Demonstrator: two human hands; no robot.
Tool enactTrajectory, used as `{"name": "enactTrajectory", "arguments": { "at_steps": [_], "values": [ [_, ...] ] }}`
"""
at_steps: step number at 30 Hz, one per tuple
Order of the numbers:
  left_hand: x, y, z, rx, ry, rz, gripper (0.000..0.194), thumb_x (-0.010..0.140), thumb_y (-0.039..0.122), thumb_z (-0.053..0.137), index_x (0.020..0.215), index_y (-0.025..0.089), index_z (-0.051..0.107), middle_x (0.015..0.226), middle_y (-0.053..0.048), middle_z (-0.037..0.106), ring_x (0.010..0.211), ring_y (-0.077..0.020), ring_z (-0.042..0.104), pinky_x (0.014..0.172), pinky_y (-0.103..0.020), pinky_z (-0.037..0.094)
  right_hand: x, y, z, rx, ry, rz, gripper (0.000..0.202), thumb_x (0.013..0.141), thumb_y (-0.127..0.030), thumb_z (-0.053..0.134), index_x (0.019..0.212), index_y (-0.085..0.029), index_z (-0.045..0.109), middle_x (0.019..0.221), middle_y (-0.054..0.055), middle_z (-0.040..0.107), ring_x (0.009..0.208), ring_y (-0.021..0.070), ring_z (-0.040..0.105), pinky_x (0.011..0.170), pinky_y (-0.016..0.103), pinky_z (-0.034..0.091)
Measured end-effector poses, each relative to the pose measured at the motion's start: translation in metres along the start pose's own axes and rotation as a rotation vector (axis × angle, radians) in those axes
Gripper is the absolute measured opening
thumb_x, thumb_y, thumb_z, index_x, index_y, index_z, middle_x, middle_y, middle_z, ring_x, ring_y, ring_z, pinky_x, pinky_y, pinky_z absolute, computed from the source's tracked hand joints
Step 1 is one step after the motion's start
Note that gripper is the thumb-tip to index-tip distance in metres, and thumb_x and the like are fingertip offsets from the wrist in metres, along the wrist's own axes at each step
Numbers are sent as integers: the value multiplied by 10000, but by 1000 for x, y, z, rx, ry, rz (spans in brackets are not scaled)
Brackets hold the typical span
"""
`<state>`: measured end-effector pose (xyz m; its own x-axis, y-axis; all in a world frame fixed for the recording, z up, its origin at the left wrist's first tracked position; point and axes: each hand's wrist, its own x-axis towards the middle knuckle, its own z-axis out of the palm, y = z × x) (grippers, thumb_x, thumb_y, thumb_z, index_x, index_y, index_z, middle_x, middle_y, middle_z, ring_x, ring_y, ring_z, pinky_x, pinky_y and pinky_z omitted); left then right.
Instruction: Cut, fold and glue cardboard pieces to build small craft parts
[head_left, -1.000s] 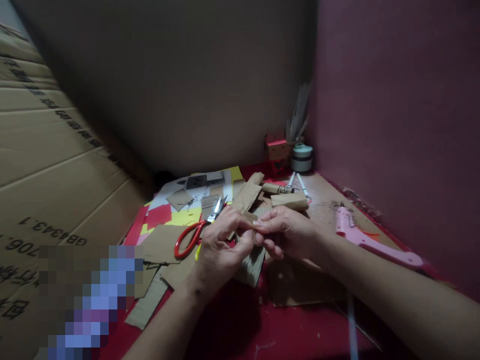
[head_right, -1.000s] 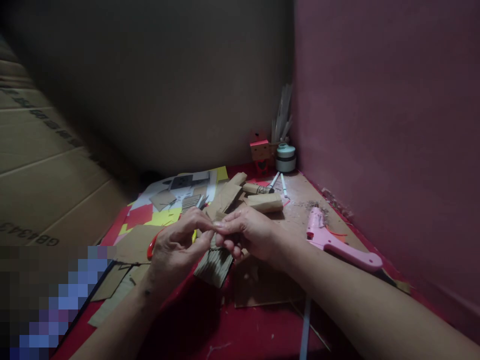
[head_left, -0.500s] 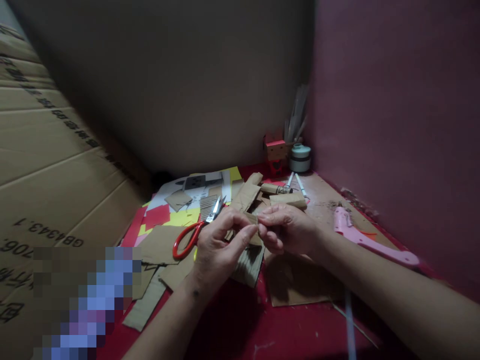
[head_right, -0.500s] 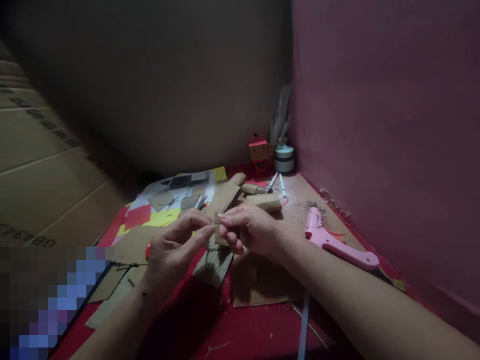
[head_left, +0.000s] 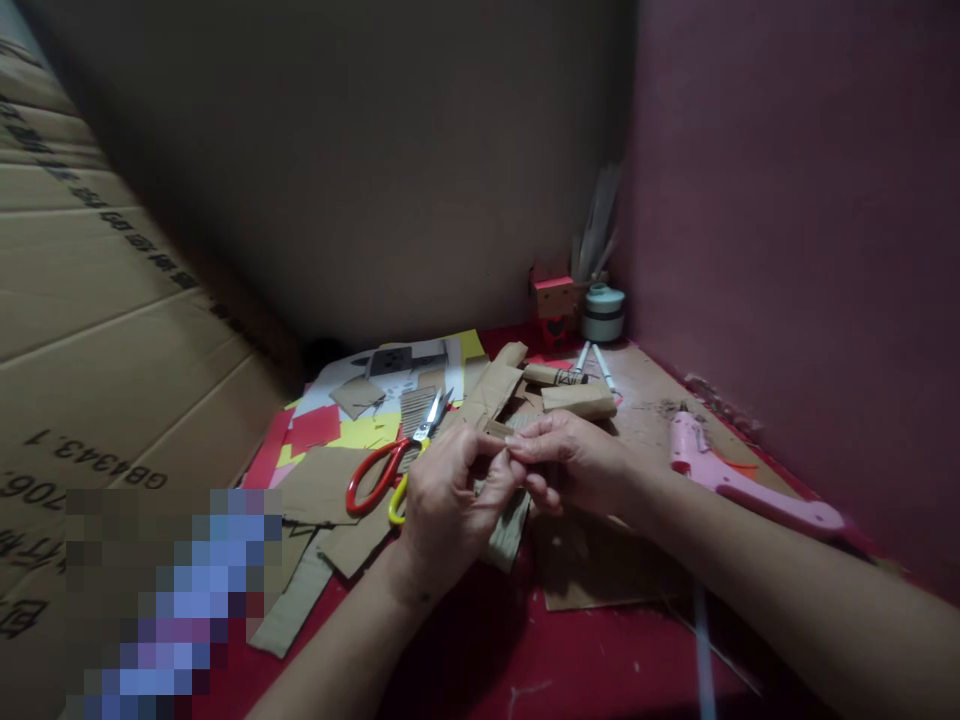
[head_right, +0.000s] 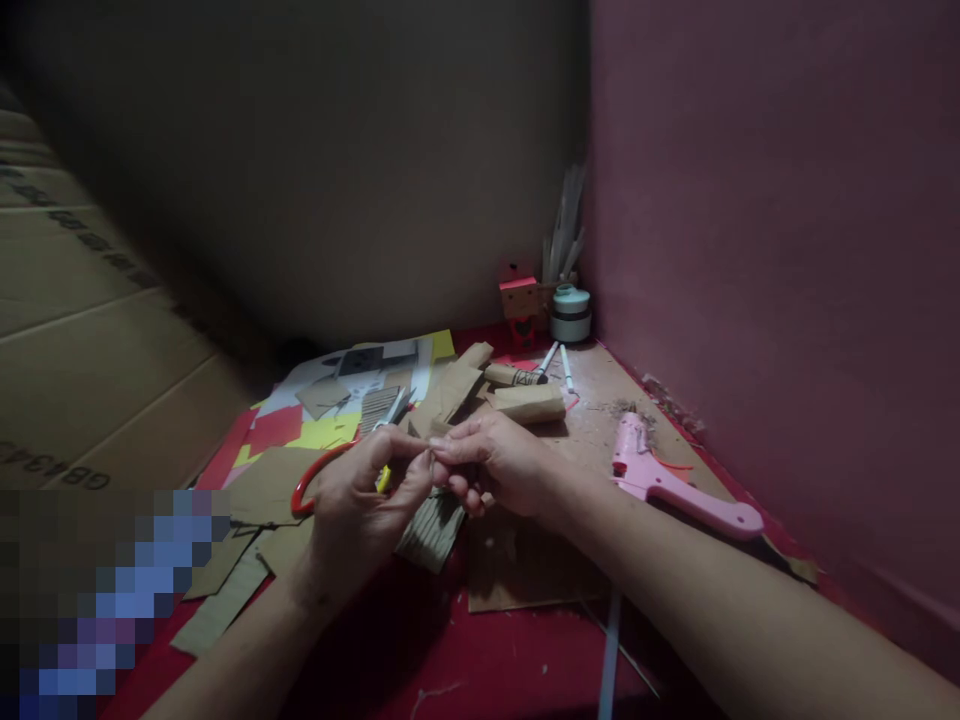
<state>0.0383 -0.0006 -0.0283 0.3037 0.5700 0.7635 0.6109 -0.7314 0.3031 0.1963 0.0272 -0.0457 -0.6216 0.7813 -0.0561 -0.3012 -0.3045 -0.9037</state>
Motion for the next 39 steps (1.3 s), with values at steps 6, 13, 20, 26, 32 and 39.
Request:
{"name": "enactTrajectory", "arguments": {
  "at_steps": [6, 13, 20, 26, 32, 39],
  "values": [
    [1, 0, -3, 25, -4, 110, 81, 776, 126, 535, 711, 173, 532, 623, 14, 517, 585, -106, 485, 554, -235, 401, -1, -2, -3, 66, -123, 76, 226, 732, -274, 612, 597, -93, 613, 386, -14, 509, 290, 65, 433, 305, 166, 353],
    [4, -8, -4, -5, 11, 33, 111, 765, 95, 501, 691, 178, 509, 637, 13, 497, 588, -107, 451, 560, -246, 391, -1, -4, -11, 234, -304, 154, 199, 752, -236, 581, 614, -94, 608, 421, -26, 491, 324, 61, 412, 313, 172, 338],
    [5, -5, -7, -188, -84, 5, 105, 810, 113, 532, 832, 177, 612, 756, -13, 627, 695, -120, 571, 644, -243, 450, -1, -5, -12, 280, -342, 113, 215, 778, -220, 544, 614, -93, 603, 442, -21, 490, 336, 61, 402, 321, 176, 331],
    [3, -4, -2, -163, -72, 39, 123, 814, 101, 533, 858, 170, 625, 788, -23, 655, 738, -123, 601, 697, -238, 462, -1, -4, -9, 213, -253, 88, 215, 779, -218, 546, 614, -92, 601, 435, -18, 504, 330, 71, 431, 319, 182, 347],
    [4, 1, -3, -86, -20, 84, 89, 787, 119, 543, 734, 182, 578, 647, 16, 571, 603, -100, 524, 592, -225, 435, -2, -3, -8, 138, -215, 99, 218, 759, -251, 590, 615, -90, 620, 404, -17, 508, 308, 77, 438, 306, 186, 353],
    [6, -11, -10, -60, 51, -14, 105, 763, 118, 527, 688, 187, 556, 644, 17, 532, 600, -104, 480, 590, -240, 421, -2, -4, -11, 161, -281, 153, 205, 751, -250, 602, 617, -95, 610, 410, -22, 503, 319, 64, 403, 303, 174, 345]
  ]
}}
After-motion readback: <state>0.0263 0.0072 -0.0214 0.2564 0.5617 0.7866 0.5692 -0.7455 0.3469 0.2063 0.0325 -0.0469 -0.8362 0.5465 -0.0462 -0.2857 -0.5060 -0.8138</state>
